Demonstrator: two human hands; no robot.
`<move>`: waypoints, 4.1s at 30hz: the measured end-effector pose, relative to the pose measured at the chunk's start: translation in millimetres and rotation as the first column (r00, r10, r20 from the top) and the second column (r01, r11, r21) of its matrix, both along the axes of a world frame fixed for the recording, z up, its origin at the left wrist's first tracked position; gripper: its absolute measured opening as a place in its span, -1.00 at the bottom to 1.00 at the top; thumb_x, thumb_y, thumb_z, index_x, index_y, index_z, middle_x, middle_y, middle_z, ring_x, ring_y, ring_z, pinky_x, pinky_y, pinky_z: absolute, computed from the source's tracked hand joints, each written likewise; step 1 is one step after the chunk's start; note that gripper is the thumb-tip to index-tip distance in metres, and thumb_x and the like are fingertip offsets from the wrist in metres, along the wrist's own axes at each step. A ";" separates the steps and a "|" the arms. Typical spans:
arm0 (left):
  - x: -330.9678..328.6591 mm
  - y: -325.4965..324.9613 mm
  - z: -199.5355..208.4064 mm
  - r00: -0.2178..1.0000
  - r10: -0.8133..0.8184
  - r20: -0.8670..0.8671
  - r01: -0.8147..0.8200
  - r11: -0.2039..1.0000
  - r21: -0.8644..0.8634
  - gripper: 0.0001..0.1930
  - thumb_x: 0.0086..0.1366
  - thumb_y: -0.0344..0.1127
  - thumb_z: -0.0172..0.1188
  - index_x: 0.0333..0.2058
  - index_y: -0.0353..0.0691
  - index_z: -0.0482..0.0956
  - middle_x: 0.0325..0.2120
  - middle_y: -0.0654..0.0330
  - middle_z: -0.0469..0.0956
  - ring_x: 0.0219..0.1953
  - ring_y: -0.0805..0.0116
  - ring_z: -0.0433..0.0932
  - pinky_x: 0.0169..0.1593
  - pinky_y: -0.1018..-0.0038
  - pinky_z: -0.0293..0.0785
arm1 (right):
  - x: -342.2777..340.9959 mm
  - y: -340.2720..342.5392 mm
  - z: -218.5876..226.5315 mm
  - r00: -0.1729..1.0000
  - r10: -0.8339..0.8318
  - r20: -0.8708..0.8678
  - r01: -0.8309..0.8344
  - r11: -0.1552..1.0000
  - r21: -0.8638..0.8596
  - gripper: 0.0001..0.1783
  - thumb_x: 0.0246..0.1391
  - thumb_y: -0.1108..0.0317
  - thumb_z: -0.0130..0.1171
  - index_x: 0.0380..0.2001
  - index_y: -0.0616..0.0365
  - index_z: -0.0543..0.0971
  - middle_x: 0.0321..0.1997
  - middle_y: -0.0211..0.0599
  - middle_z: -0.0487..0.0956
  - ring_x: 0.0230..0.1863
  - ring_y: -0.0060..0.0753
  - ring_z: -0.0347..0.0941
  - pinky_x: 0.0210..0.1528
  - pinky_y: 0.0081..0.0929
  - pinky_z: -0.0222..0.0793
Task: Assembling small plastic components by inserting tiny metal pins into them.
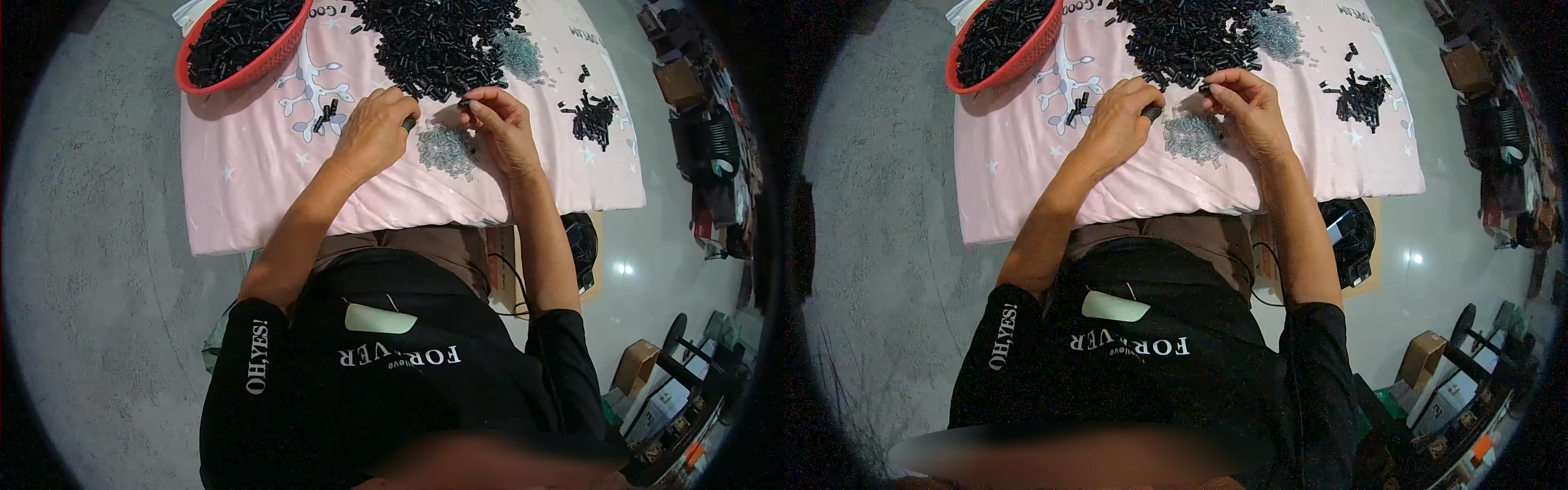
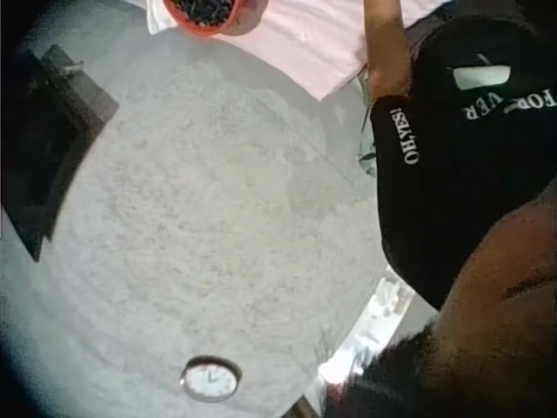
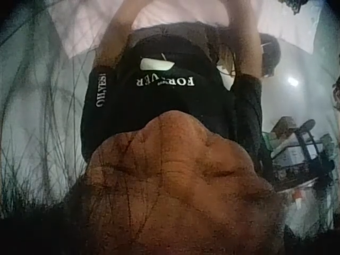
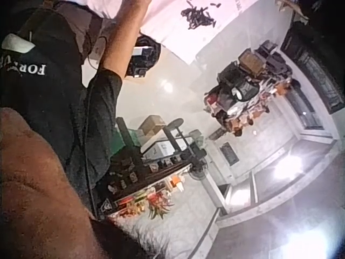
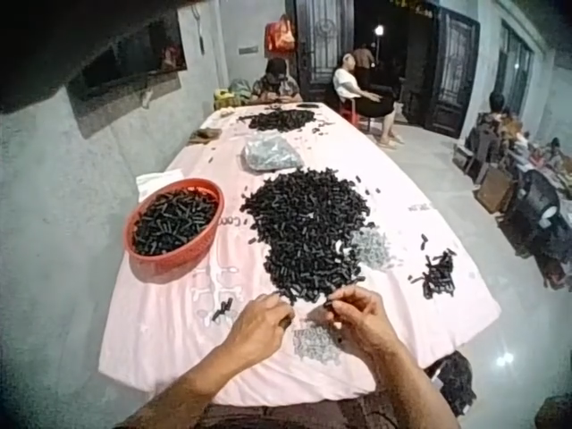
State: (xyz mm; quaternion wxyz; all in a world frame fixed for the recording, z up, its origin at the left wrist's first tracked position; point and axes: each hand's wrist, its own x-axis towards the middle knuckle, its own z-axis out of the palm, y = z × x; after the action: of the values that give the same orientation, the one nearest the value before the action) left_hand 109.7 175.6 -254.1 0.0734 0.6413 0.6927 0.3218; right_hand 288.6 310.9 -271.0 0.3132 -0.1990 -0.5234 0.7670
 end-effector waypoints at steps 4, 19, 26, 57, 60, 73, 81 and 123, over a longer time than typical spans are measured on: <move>1.0 -1.4 1.9 0.999 0.014 -0.029 -0.015 1.000 -0.021 -0.80 0.08 -0.63 0.04 -0.31 -0.28 0.52 -0.35 0.06 0.50 -0.19 0.02 0.48 -0.08 0.23 0.41 | -0.7 -0.3 2.4 1.000 0.022 0.008 -0.022 1.000 0.005 -0.87 0.19 0.47 0.17 -0.20 0.21 0.60 -0.38 -0.38 0.60 -0.36 -0.59 0.52 -0.27 -0.63 0.43; 32.9 14.1 23.1 0.937 -0.047 0.347 -0.004 0.989 0.146 -0.71 0.05 -0.71 -0.01 -0.23 -0.34 0.48 -0.37 0.06 0.57 -0.30 0.25 0.60 -0.18 0.41 0.51 | -0.1 0.6 -2.4 0.998 0.054 -0.032 -0.055 0.998 -0.019 -0.88 0.21 0.47 0.16 -0.19 0.23 0.55 -0.34 -0.37 0.59 -0.37 -0.62 0.50 -0.31 -0.69 0.37; 34.7 18.5 19.5 0.942 -0.056 0.332 -0.005 0.983 0.181 -0.70 0.03 -0.72 0.00 -0.24 -0.33 0.49 -0.37 0.04 0.57 -0.31 0.23 0.62 -0.21 0.41 0.54 | -0.2 -0.4 -1.0 0.997 0.080 -0.005 -0.080 0.997 0.006 -0.87 0.19 0.45 0.18 -0.20 0.23 0.56 -0.41 -0.38 0.59 -0.38 -0.62 0.51 -0.31 -0.70 0.41; 2.4 19.2 -6.3 0.986 0.132 -0.100 -0.131 0.991 0.015 -0.83 0.04 -0.56 0.14 -0.35 -0.22 0.56 -0.35 0.08 0.47 -0.18 0.05 0.47 -0.07 0.21 0.43 | 0.5 5.3 -5.8 0.996 0.088 -0.026 -0.089 0.995 -0.039 -0.88 0.23 0.42 0.14 -0.20 0.21 0.55 -0.38 -0.39 0.58 -0.40 -0.66 0.47 -0.33 -0.71 0.40; 2.4 15.5 -3.3 0.984 0.107 -0.141 -0.103 0.994 0.036 -0.81 0.04 -0.59 0.10 -0.33 -0.22 0.54 -0.34 0.07 0.47 -0.18 0.03 0.46 -0.07 0.19 0.42 | -1.0 2.6 -2.8 0.996 0.087 -0.016 -0.087 0.996 -0.018 -0.88 0.23 0.43 0.15 -0.19 0.21 0.55 -0.37 -0.39 0.58 -0.40 -0.65 0.47 -0.32 -0.70 0.40; 25.4 10.9 15.7 0.762 -0.013 0.647 -0.053 0.995 0.082 -0.71 0.19 -0.70 -0.04 -0.17 -0.33 0.55 -0.28 0.25 0.54 -0.20 0.51 0.50 -0.06 0.61 0.40 | 0.0 3.3 -3.1 0.992 0.121 -0.033 -0.122 0.992 -0.039 -0.87 0.22 0.43 0.15 -0.19 0.21 0.55 -0.35 -0.38 0.59 -0.39 -0.65 0.48 -0.31 -0.71 0.43; 40.3 16.5 14.1 0.657 -0.047 0.752 -0.049 0.993 0.106 -0.72 0.18 -0.73 -0.02 -0.16 -0.34 0.47 -0.28 0.24 0.51 -0.19 0.54 0.48 -0.06 0.61 0.41 | 0.5 3.8 -4.8 0.993 0.106 -0.048 -0.109 0.992 -0.063 -0.88 0.23 0.42 0.14 -0.20 0.22 0.54 -0.37 -0.38 0.58 -0.41 -0.64 0.48 -0.32 -0.70 0.44; 34.1 13.1 28.6 0.968 -0.184 0.173 0.134 0.955 0.265 -0.70 -0.11 -0.74 -0.05 -0.34 -0.38 0.47 -0.45 0.01 0.47 -0.39 0.03 0.53 -0.28 0.31 0.44 | 0.9 0.3 -3.6 0.991 0.128 -0.039 -0.126 0.991 0.041 -0.90 0.23 0.46 0.12 -0.22 0.25 0.53 -0.38 -0.41 0.54 -0.41 -0.67 0.38 -0.31 -0.71 0.34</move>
State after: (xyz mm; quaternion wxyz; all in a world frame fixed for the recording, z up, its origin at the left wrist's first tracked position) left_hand 143.8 188.7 -225.5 0.0850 0.6645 0.5818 0.4612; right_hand 289.5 311.2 -274.6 0.2783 -0.1431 -0.5432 0.7791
